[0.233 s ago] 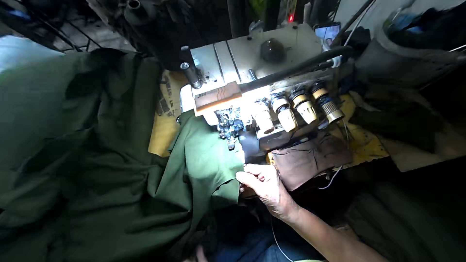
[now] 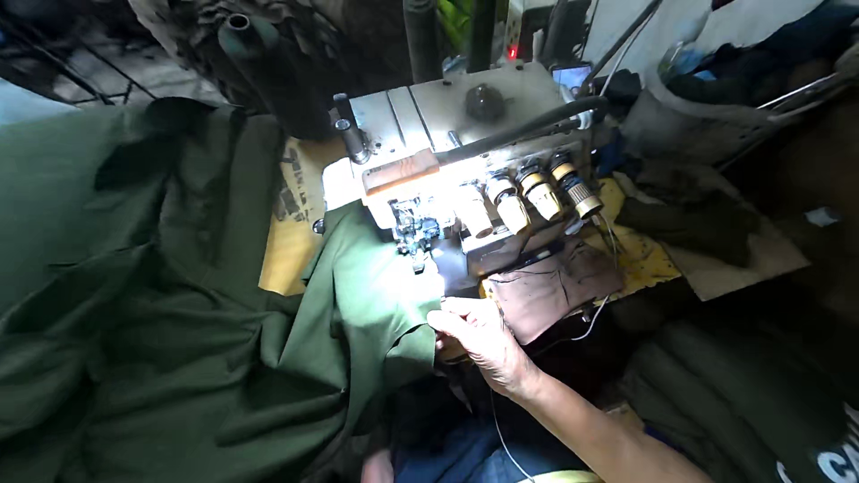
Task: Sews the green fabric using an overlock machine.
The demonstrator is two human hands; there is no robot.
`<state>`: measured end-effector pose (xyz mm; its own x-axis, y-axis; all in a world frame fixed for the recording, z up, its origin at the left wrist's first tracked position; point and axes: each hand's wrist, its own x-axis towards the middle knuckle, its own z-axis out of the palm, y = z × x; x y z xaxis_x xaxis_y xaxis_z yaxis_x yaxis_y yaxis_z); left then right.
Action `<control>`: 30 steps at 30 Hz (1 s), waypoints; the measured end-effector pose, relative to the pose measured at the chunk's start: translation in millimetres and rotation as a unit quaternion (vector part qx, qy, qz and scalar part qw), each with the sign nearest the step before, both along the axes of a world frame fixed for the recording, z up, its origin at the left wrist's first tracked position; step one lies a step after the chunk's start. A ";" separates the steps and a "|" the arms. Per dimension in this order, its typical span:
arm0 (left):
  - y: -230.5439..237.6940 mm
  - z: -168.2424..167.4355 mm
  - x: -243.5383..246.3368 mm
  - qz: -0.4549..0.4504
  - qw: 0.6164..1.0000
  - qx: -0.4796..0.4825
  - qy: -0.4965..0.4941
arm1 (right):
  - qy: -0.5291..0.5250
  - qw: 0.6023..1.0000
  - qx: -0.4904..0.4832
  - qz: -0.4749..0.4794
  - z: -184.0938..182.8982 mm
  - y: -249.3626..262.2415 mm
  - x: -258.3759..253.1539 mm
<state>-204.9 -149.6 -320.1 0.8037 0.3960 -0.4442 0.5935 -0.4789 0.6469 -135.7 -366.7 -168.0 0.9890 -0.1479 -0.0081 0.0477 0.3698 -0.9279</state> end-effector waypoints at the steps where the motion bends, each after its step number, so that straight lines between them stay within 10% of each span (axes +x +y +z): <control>1: -8.0 14.1 7.3 -0.021 1.000 0.016 0.012 | 0.002 1.000 -0.003 -0.004 0.4 0.5 0.1; 9: -53.5 105.6 43.8 0.085 0.983 -0.060 0.153 | 0.013 1.000 -0.009 0.001 2.8 0.0 0.3; 17: -33.0 45.9 35.2 -0.020 0.982 0.007 0.186 | 0.018 1.000 -0.005 0.003 2.3 -0.1 0.6; 30: -55.1 100.5 51.0 -0.059 0.983 -0.039 0.169 | 0.020 1.000 0.004 0.002 1.5 0.4 1.7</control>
